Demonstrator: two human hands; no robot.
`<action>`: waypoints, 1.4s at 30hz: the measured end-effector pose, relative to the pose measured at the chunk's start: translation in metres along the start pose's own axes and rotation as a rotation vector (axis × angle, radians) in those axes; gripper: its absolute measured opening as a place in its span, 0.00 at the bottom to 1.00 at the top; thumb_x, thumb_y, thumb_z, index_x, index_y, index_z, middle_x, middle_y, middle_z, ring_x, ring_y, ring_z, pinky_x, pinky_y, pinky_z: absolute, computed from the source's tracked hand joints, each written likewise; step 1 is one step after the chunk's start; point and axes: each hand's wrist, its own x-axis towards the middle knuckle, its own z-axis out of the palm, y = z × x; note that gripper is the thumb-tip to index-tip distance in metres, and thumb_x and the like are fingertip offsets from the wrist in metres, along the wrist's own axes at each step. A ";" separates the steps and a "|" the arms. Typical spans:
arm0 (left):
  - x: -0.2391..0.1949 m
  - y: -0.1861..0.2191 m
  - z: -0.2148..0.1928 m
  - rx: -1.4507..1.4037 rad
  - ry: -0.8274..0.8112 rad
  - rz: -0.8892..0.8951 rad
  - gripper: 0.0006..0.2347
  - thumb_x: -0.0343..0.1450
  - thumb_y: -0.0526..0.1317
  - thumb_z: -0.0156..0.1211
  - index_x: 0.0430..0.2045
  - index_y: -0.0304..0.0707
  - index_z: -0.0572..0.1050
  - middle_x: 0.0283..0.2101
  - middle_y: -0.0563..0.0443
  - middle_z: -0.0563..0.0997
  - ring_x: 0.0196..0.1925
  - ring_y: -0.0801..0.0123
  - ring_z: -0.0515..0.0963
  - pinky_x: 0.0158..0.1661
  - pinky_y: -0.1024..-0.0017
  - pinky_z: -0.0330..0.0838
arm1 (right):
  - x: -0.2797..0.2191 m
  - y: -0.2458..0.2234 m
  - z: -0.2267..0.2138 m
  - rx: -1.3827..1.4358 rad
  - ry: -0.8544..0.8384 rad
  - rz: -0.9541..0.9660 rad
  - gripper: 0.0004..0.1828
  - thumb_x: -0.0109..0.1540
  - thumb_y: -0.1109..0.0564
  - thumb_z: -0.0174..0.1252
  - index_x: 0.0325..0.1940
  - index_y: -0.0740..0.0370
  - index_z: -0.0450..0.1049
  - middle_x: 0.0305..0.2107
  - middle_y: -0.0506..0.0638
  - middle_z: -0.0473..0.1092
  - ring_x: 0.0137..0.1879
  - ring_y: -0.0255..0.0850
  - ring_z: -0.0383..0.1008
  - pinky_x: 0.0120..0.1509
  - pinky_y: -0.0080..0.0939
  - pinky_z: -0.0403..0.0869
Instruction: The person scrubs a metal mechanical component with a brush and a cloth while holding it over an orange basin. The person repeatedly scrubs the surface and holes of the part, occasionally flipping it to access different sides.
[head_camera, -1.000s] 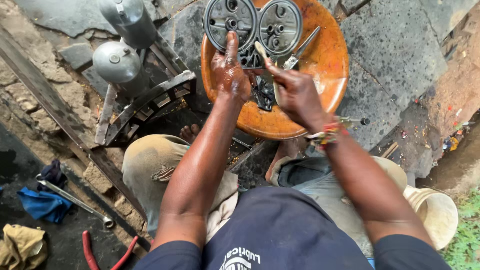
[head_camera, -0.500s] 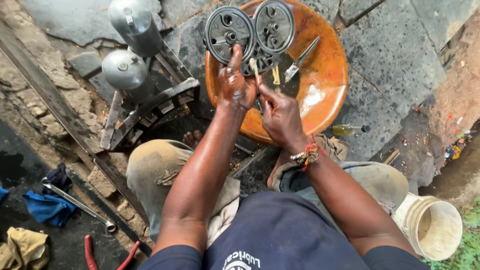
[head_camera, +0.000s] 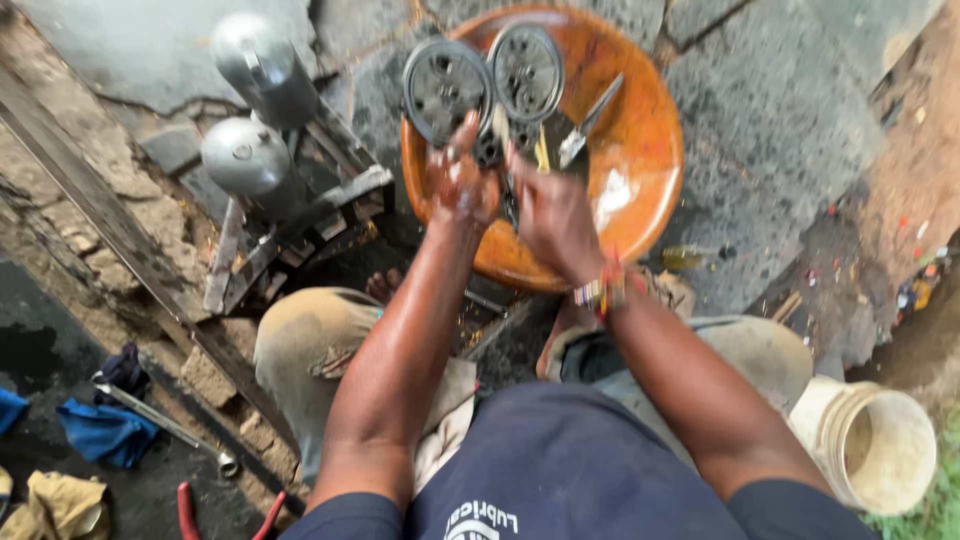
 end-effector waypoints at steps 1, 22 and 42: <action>-0.001 0.001 0.000 -0.042 0.027 -0.016 0.19 0.69 0.31 0.62 0.56 0.40 0.70 0.50 0.46 0.78 0.48 0.53 0.82 0.47 0.46 0.82 | -0.013 -0.003 0.000 -0.003 0.044 -0.136 0.17 0.67 0.63 0.55 0.60 0.57 0.75 0.35 0.66 0.74 0.36 0.52 0.79 0.41 0.48 0.76; -0.008 0.026 0.031 0.372 -0.279 0.332 0.28 0.67 0.25 0.67 0.63 0.40 0.68 0.59 0.45 0.76 0.63 0.60 0.77 0.62 0.62 0.78 | -0.034 0.114 -0.013 0.112 -0.203 0.274 0.17 0.70 0.51 0.55 0.60 0.57 0.77 0.38 0.54 0.79 0.41 0.46 0.79 0.47 0.45 0.78; -0.022 -0.012 0.049 0.557 -0.182 -0.254 0.20 0.76 0.35 0.61 0.63 0.29 0.68 0.53 0.39 0.80 0.50 0.61 0.81 0.49 0.63 0.80 | 0.038 0.125 -0.075 1.756 -0.043 0.605 0.28 0.70 0.44 0.59 0.69 0.61 0.68 0.56 0.53 0.74 0.58 0.45 0.79 0.66 0.53 0.77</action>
